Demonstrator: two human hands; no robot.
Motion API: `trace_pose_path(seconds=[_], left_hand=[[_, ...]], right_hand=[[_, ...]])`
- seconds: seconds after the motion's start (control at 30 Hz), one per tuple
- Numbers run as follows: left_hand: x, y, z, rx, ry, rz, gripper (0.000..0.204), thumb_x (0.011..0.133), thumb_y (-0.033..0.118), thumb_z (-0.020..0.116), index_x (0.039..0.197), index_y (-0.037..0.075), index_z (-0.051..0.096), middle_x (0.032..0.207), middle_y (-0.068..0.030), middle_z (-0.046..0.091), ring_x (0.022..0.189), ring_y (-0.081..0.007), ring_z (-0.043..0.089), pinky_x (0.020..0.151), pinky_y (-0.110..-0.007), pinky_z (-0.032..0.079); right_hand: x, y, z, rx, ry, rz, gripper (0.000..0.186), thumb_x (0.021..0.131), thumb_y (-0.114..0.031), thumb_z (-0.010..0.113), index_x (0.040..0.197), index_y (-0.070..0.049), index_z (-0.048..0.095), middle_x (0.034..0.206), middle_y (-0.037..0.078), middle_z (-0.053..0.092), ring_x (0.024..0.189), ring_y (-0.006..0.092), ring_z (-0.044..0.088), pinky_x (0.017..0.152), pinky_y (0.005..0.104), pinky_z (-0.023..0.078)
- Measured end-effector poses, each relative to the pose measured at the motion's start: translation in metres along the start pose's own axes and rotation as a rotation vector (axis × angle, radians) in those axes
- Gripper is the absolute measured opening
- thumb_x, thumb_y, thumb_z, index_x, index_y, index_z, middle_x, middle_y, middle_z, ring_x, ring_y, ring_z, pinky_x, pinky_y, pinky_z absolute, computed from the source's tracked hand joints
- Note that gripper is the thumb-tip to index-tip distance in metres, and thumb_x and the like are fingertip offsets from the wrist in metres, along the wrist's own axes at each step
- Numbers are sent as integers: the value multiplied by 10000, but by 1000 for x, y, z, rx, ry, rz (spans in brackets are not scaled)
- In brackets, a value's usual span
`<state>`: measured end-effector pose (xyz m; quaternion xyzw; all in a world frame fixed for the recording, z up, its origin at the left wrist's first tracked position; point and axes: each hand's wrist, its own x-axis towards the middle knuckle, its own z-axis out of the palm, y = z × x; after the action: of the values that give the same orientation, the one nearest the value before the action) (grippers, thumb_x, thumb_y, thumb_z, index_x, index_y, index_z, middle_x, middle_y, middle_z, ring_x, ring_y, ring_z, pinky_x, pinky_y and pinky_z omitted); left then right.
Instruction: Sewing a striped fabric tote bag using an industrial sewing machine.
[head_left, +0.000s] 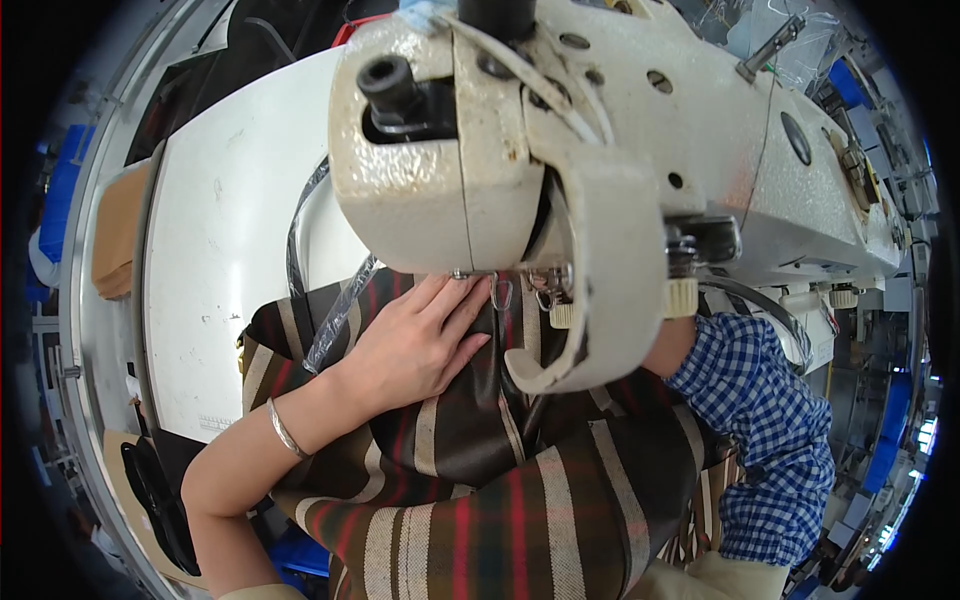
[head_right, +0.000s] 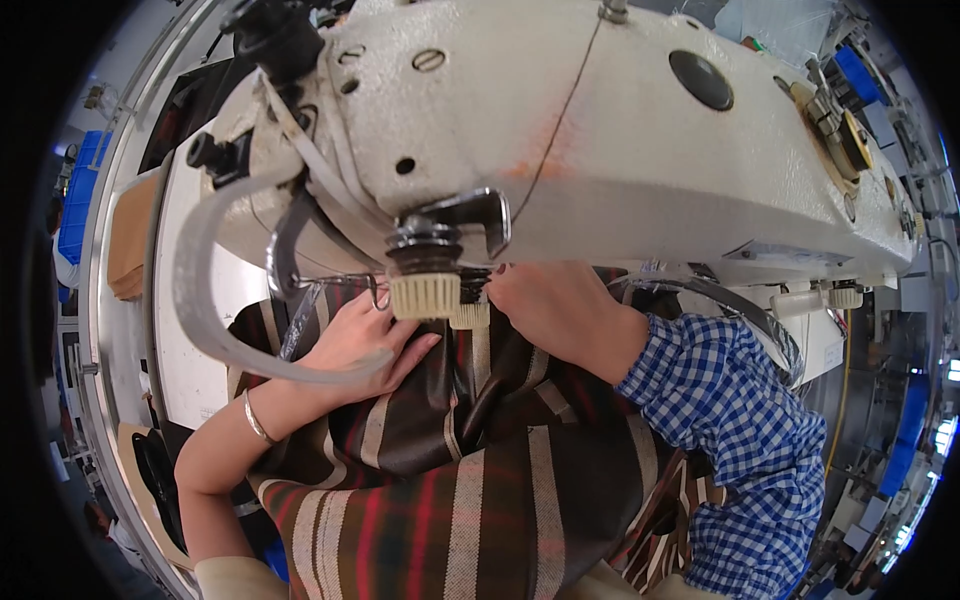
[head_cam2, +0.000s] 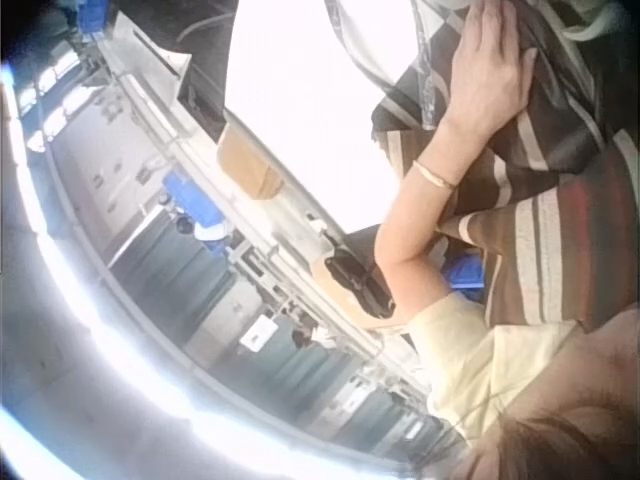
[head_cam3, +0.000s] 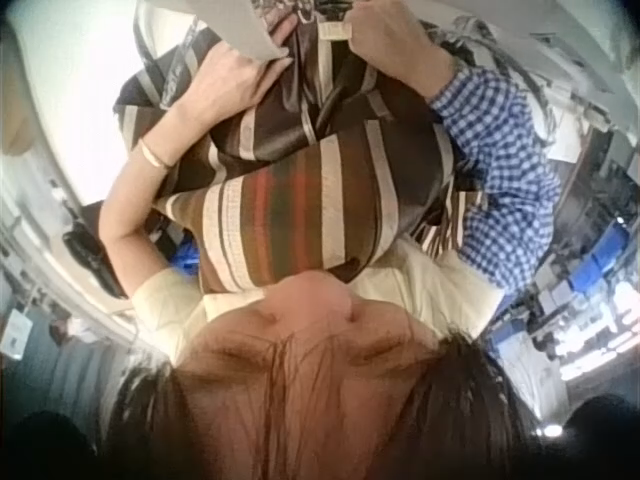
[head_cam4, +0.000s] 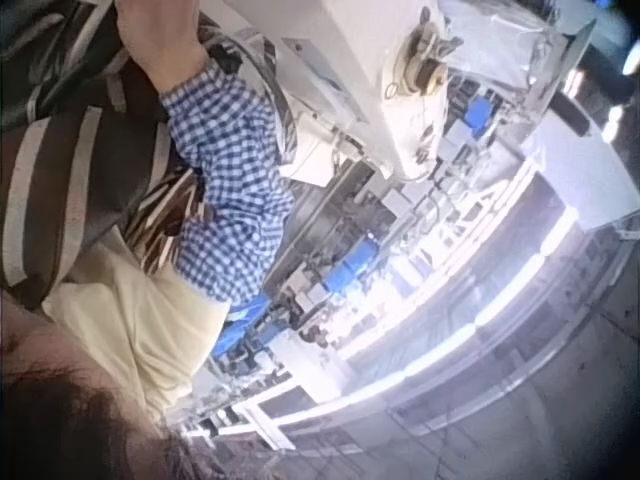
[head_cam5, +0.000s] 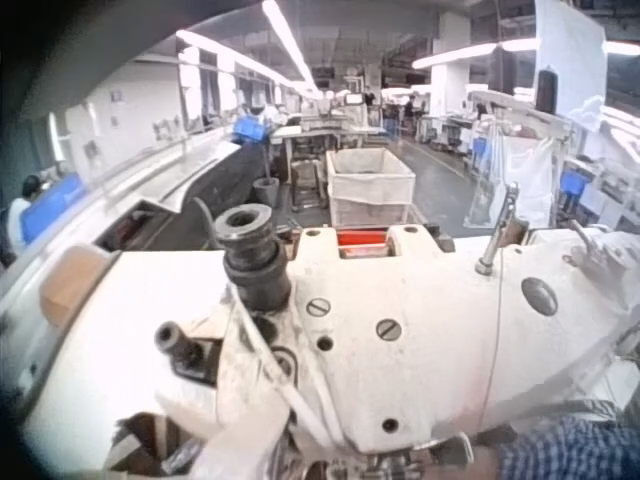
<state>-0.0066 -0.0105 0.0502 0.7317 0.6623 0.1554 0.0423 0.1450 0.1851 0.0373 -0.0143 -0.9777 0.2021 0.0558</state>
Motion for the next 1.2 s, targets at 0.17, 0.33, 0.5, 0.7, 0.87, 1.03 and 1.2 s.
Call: trace_pose_path(seconds=[0.17, 0.33, 0.5, 0.7, 0.87, 1.03, 1.2], left_hand=[[5, 0, -2, -76, 27, -18, 336, 897, 201, 631, 1124, -44, 597, 1094, -210, 591, 1037, -366, 564, 899, -425, 486], [2, -1, 1, -74, 3, -7, 341, 899, 203, 628, 1134, -42, 593, 1103, -218, 585, 1041, -369, 560, 900, -426, 482], [1, -1, 0, -41, 26, 2, 344, 887, 207, 641, 1125, -36, 590, 1142, -223, 552, 1021, -375, 550, 889, -421, 480], [-1, -2, 2, -21, -12, 4, 522, 887, 208, 635, 1274, -118, 512, 1253, -212, 506, 1193, -364, 489, 1020, -407, 439], [-1, -2, 2, -16, 15, 16, 544, 890, 211, 631, 1299, -116, 486, 1246, -199, 508, 1176, -349, 497, 1009, -398, 447], [-2, -5, 7, -18, 31, 40, 541, 912, 224, 607, 1309, -119, 476, 1271, -208, 491, 1201, -357, 478, 1033, -400, 426], [-3, -6, 6, -35, 4, 12, 534, 921, 229, 596, 1309, -119, 476, 1277, -211, 481, 1201, -350, 478, 1033, -394, 425]], right_hand=[[-2, 4, 1, 46, 268, -168, 164, 857, -122, 554, 752, -38, 648, 709, 176, 610, 676, 353, 636, 596, 448, 499], [-1, 2, 6, -44, 79, -79, 164, 847, -114, 556, 739, -31, 646, 714, 178, 614, 689, 346, 640, 606, 438, 507], [0, 0, 5, -86, 40, -42, 129, 789, -95, 578, 700, -27, 643, 710, 172, 619, 694, 335, 646, 611, 430, 510], [2, 7, 19, -115, 50, -75, 117, 754, -101, 585, 678, -31, 640, 691, 163, 620, 681, 324, 649, 611, 424, 514], [-1, 14, 24, -140, 129, -134, 128, 775, -105, 575, 691, -33, 639, 679, 157, 620, 661, 318, 647, 591, 423, 511], [-4, -10, -10, -122, 161, -100, 109, 803, -103, 579, 760, -19, 635, 703, 166, 612, 675, 321, 641, 601, 427, 506], [-17, -31, -37, -177, 242, -62, 114, 850, -47, 612, 942, 20, 604, 785, 170, 602, 744, 322, 625, 662, 422, 494]])
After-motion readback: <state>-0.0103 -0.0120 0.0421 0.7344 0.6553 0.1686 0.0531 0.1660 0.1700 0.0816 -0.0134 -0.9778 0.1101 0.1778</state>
